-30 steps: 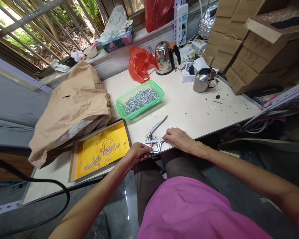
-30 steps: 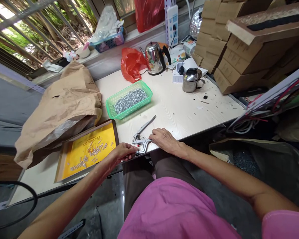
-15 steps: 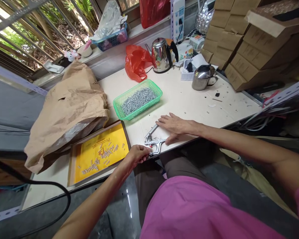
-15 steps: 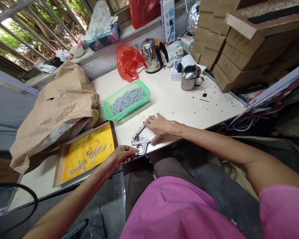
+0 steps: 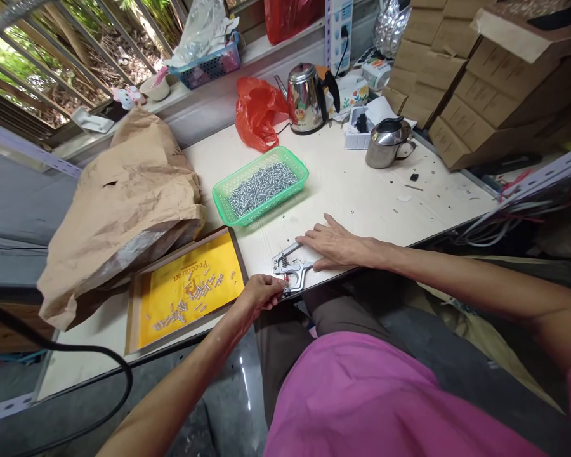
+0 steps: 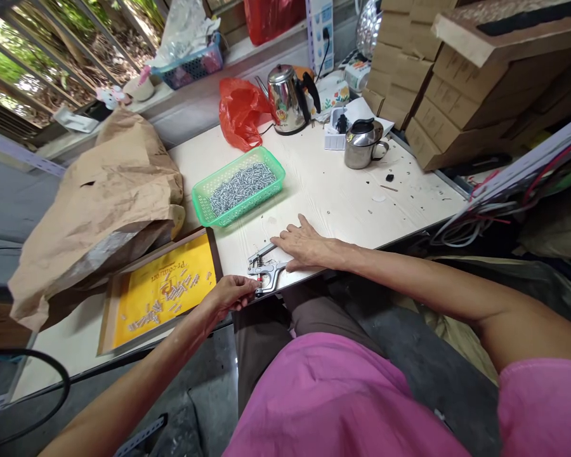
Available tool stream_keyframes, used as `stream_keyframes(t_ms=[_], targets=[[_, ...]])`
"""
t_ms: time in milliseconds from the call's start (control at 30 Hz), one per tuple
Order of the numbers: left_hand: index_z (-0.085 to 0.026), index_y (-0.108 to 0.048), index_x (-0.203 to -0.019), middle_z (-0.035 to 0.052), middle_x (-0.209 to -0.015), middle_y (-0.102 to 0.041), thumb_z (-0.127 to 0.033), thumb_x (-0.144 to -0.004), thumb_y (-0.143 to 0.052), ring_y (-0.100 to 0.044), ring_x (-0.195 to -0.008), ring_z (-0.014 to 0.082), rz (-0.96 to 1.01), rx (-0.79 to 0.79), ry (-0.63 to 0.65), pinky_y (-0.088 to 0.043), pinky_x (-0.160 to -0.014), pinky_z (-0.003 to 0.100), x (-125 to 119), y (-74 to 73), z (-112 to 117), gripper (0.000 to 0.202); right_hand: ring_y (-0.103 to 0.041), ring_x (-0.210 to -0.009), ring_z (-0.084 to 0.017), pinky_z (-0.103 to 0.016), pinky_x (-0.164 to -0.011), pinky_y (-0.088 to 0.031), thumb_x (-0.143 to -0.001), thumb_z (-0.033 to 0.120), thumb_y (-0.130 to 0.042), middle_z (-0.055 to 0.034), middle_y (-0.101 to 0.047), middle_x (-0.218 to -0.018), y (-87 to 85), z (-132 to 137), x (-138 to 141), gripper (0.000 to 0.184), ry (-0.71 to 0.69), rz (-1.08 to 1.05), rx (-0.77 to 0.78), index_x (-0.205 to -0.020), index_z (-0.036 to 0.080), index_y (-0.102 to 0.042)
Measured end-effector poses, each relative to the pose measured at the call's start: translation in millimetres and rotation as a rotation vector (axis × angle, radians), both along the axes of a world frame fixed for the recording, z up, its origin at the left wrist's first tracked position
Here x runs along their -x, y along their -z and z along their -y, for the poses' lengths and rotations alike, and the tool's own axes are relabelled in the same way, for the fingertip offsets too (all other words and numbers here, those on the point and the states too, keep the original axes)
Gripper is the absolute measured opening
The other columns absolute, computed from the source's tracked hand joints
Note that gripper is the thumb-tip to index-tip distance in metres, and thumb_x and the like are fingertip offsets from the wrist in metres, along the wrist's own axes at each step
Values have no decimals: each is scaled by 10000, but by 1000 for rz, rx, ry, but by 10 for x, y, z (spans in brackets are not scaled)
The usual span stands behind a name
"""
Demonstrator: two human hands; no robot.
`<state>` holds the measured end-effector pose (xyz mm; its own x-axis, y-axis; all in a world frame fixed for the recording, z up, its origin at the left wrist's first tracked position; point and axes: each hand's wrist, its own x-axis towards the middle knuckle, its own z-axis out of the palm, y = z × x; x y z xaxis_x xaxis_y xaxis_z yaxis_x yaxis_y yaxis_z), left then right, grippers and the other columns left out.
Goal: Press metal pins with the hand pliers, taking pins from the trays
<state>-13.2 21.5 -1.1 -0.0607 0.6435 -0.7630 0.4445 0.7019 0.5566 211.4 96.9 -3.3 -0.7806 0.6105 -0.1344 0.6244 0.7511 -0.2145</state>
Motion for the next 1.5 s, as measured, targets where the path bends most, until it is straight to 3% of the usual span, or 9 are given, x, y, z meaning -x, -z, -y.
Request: stream_keyframes(t_ms=[133, 233, 333, 533, 700, 900, 1133, 1333, 1500], targets=[[-146, -609, -671, -7, -552, -549, -432, -803, -624, -504, -472, 108, -239, -151, 162, -386, -476, 238, -46, -83, 85, 315, -521, -1130, -309, -600, -1077, -128, -831, 353, -673, -145, -625, -1179, -59, 113, 13, 625, 49, 5, 12, -1371, 150, -434], [-155, -666, -933, 77, -869, -665, -349, -864, -573, -625, -794, 204, -564, -605, 387, -494, -690, 321, -171, -145, 97, 226, -528, -1126, -298, -575, -1085, -154, -837, 330, -669, -138, -631, -1177, -67, 170, 33, 607, 68, -10, 20, -1367, 154, -431], [-165, -562, -1221, 136, -1261, -582, -267, -822, -647, -527, -1154, 277, -622, -921, 670, -466, -934, 404, -310, -105, -28, 421, -527, -1130, -296, -533, -1070, -228, -820, 328, -688, -144, -630, -1176, -30, 189, 44, 671, 99, -42, 1, -1390, 138, -389], [-120, -350, -1401, 166, -1247, -577, -312, -775, -702, -522, -1132, 296, -557, -908, 971, -445, -972, 442, -325, 109, -358, 744, -509, -1126, -285, -399, -915, -418, -765, 331, -736, -172, -556, -1246, -83, 163, -94, 730, 114, -60, 68, -1372, 109, -397], [-91, -384, -1366, 181, -1222, -565, -341, -793, -675, -510, -1097, 316, -639, -917, 1030, -449, -938, 457, -437, 77, -416, 690, -499, -1064, -286, -386, -872, -431, -753, 368, -748, -169, -545, -1156, -146, 104, -176, 533, 144, 28, 58, -1165, 85, -561], [-102, -507, -1237, 143, -1114, -582, -259, -783, -693, -519, -1044, 278, -593, -908, 1138, -445, -919, 413, -637, -15, -532, 515, -494, -1022, -261, -379, -869, -413, -799, 387, -714, -157, -549, -1118, -170, 127, -207, 477, 164, -14, 63, -1147, 94, -571], [-162, -642, -971, 81, -934, -593, -213, -856, -610, -523, -952, 239, -527, -850, 1028, -463, -799, 346, -663, 19, -523, 130, -530, -941, -222, -310, -774, -383, -929, 244, -537, -134, -611, -974, -50, 74, -171, 190, 115, 44, 72, -978, 93, -642], [-155, -658, -896, 80, -909, -611, -219, -888, -559, -531, -939, 233, -568, -852, 1020, -472, -791, 333, -703, 50, -544, 118, -536, -892, -205, -295, -741, -369, -944, 262, -508, -111, -619, -918, 34, 30, -178, 214, 112, 14, 43, -938, 109, -657], [-113, -595, -1118, 145, -1190, -595, -186, -887, -541, -524, -1134, 275, -626, -938, 954, -473, -933, 409, -711, 110, -310, 248, -535, -971, -224, -308, -818, -405, -894, 413, -588, -123, -595, -1031, 2, -50, -348, 385, 39, -128, 48, -1127, 108, -620]])
